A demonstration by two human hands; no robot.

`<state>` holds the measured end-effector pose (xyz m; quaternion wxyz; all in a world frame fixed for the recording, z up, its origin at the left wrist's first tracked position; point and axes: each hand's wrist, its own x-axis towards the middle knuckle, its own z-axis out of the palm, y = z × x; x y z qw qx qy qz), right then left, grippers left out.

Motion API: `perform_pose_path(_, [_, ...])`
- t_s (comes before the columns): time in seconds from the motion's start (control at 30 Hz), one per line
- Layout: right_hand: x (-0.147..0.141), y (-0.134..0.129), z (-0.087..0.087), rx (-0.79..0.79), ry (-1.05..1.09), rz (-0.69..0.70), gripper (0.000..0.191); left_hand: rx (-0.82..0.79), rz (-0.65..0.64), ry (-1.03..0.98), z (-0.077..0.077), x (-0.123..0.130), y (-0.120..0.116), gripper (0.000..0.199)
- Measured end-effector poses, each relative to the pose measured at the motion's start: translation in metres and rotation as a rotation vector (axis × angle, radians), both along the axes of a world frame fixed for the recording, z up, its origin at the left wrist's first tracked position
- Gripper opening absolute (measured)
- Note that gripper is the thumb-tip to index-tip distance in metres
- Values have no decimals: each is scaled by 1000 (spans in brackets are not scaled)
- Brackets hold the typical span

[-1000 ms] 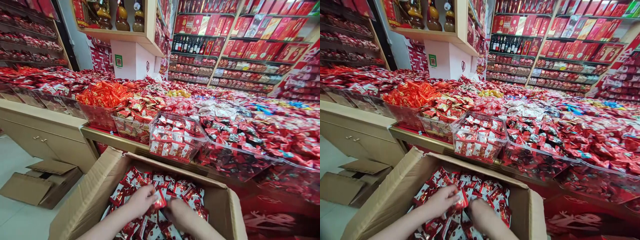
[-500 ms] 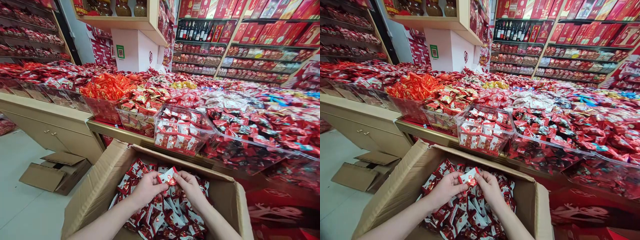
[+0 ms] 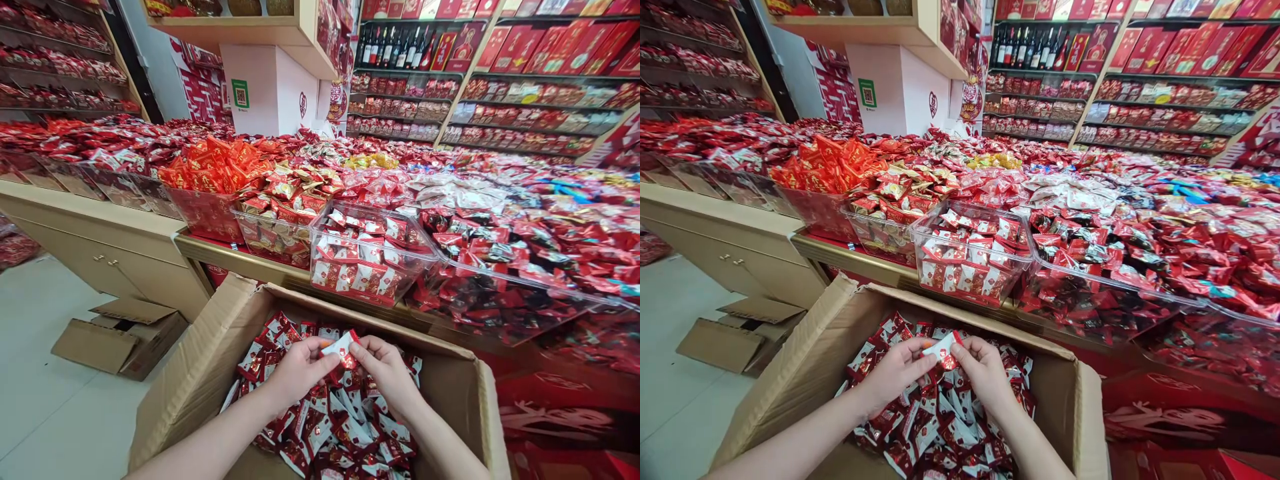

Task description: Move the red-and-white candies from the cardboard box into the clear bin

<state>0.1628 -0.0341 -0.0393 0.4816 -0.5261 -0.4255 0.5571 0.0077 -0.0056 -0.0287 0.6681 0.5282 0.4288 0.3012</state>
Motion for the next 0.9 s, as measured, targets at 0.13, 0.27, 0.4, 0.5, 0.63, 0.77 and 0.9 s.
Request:
perform_pose_path(0.13, [-7,-3,1,-49,76,56,37,-115,80,-39,1,1,-3,25])
perform_pose_path(0.27, [-9,-6,-5,-38,84,118,34,-129,50,-48,-4,0,-2,23])
perform_pose_path(0.4, [-9,-8,-13,25,22,148,28,53,-18,38,-11,-3,0,24])
perform_pose_path(0.5, [-10,-7,-13,-4,28,138,27,54,21,51,-12,-4,0,26])
perform_pose_path(0.63, [-9,-5,-8,-20,58,139,26,-63,72,-13,-9,-5,1,29])
perform_pose_path(0.77, [-9,-3,-8,-24,51,108,28,-22,95,30,-6,-6,1,27])
perform_pose_path(0.9, [-11,-4,-13,-4,31,58,28,-44,49,-74,-5,-4,0,26])
